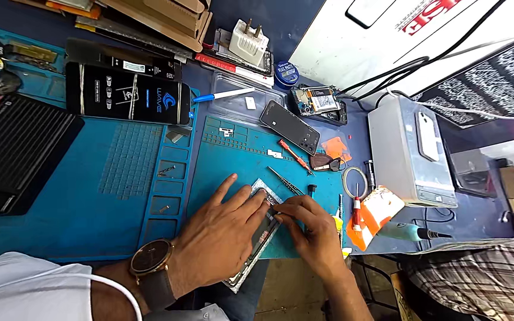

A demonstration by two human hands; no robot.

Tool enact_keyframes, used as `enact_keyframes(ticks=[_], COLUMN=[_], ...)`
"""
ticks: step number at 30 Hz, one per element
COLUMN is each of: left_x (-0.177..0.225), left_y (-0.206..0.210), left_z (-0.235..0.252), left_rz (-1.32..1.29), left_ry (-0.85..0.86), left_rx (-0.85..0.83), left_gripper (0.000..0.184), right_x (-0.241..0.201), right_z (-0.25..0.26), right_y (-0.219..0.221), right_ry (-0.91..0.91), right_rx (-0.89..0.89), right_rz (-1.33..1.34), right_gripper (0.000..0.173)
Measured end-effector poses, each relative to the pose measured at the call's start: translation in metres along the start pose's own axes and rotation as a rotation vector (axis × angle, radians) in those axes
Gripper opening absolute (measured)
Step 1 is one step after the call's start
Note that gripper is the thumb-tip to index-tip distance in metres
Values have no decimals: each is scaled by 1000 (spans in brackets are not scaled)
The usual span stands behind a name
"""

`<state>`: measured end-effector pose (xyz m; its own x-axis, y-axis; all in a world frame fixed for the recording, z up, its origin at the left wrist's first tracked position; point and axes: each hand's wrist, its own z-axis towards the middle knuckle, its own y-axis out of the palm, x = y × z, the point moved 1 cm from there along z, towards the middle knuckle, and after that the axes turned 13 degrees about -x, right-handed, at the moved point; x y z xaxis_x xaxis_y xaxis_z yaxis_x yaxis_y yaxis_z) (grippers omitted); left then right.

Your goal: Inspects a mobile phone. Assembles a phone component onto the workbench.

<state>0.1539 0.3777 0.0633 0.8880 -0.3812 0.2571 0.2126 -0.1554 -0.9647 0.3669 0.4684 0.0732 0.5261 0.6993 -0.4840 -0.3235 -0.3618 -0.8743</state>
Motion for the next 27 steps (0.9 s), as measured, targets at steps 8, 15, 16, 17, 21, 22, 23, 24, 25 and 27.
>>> enact_keyframes(ticks=[8, 15, 16, 17, 21, 22, 23, 24, 25, 27], left_x=[1, 2, 3, 3, 5, 5, 6, 7, 7, 7], left_y=[-1, -3, -3, -2, -1, -1, -1, -2, -2, -2], left_z=[1, 1, 1, 1, 0, 0, 0, 0, 0, 1], left_rz=[-15, -21, -21, -20, -3, 4, 11, 16, 17, 19], left_ry=[-3, 0, 3, 4, 1, -1, -5, -10, -12, -9], left_rx=[-6, 10, 20, 24, 0, -4, -12, -16, -16, -14], left_gripper=[54, 55, 55, 55, 57, 58, 59, 60, 60, 60], right_x=[3, 1, 1, 1, 1, 2, 2, 2, 2, 1], right_z=[27, 36, 35, 34, 32, 31, 29, 28, 26, 24], right_y=[-1, 6, 7, 7, 5, 4, 2, 0, -2, -6], right_ry=[-20, 112, 116, 115, 99, 104, 117, 139, 166, 219], right_rx=[-29, -22, -18, -14, 21, 23, 21, 19, 15, 4], right_rz=[-41, -32, -28, -22, 70, 113, 167, 217, 256, 297], right_gripper=[15, 10, 10, 9, 9, 9, 7, 5, 5, 6])
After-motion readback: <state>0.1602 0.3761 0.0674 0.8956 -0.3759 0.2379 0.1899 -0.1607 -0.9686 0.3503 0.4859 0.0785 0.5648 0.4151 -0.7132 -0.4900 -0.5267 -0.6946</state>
